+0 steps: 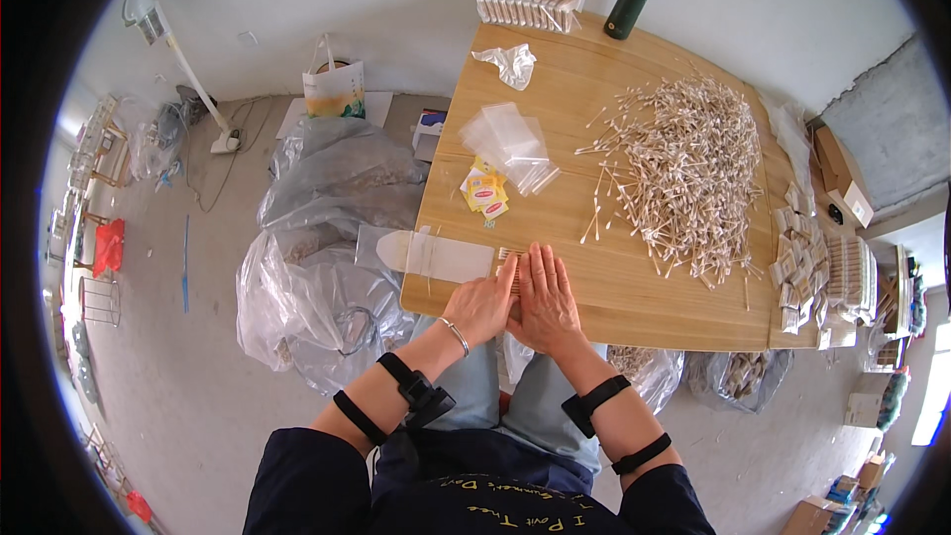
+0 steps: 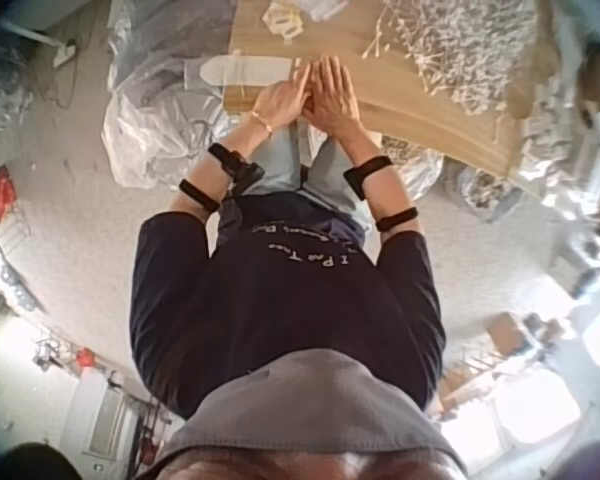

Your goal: Packaging cotton swabs into small plastic bags.

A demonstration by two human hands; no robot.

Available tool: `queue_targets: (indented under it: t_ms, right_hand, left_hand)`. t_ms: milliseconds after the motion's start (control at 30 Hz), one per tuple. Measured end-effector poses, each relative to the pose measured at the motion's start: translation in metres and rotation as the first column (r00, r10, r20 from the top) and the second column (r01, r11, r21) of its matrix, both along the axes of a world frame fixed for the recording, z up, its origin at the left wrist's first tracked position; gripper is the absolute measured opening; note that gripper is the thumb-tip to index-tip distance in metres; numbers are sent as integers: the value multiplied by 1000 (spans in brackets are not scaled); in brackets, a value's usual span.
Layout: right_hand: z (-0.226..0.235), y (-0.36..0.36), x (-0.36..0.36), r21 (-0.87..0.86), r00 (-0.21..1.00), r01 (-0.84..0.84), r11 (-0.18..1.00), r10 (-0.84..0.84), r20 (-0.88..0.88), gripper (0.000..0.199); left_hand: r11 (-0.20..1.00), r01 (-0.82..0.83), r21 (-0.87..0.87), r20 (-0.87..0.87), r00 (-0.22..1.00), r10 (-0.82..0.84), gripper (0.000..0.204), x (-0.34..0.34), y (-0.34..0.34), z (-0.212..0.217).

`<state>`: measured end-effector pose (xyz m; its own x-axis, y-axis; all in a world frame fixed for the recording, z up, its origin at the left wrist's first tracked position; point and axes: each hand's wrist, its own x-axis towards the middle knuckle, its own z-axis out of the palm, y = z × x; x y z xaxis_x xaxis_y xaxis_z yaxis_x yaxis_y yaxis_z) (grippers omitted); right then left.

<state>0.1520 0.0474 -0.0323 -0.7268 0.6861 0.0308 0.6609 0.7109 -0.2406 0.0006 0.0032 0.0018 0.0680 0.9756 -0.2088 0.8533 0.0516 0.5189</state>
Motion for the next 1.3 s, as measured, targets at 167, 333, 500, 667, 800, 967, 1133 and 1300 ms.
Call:
queue_targets:
  t_ms: [167, 333, 500, 667, 800, 967, 1133, 1300]
  right_hand:
    - [2, 0, -1, 5, 1000, -5, 1000, 5, 5, 97]
    - [3, 0, 0, 5, 1000, -10, 1000, 10, -3, 98]
    - [2, -1, 1, 3, 1000, -6, 1000, 6, -23, 99]
    - [2, -1, 0, -2, 1000, -3, 1000, 2, -24, 100]
    - [2, -3, -4, -7, 998, 37, 999, -37, -59, 100]
    - [1, -3, -4, 9, 996, 74, 997, -74, -55, 101]
    - [10, -6, -8, -12, 995, 77, 997, -78, -67, 101]
    - [9, -8, -11, -7, 995, 97, 995, -97, -33, 102]
  left_hand:
    - [996, 17, 92, -39, 999, -14, 60, -2, -2, -15]
    - [997, -24, 76, -34, 999, 27, 56, 1, 2, -6]
    - [1000, -16, -6, -54, 998, 15, 62, 2, 5, 3]
    - [1000, -20, 8, -72, 997, 21, 51, 1, 4, 0]
    - [999, -19, 30, -76, 997, 21, 49, 2, 7, -1]
    - [999, -31, -16, -58, 998, 30, 41, -4, 13, 5]
    - [927, -179, 330, 109, 982, 151, 21, -29, 41, -10]
    - [955, -158, 250, 97, 986, 138, 9, -32, 61, -24]
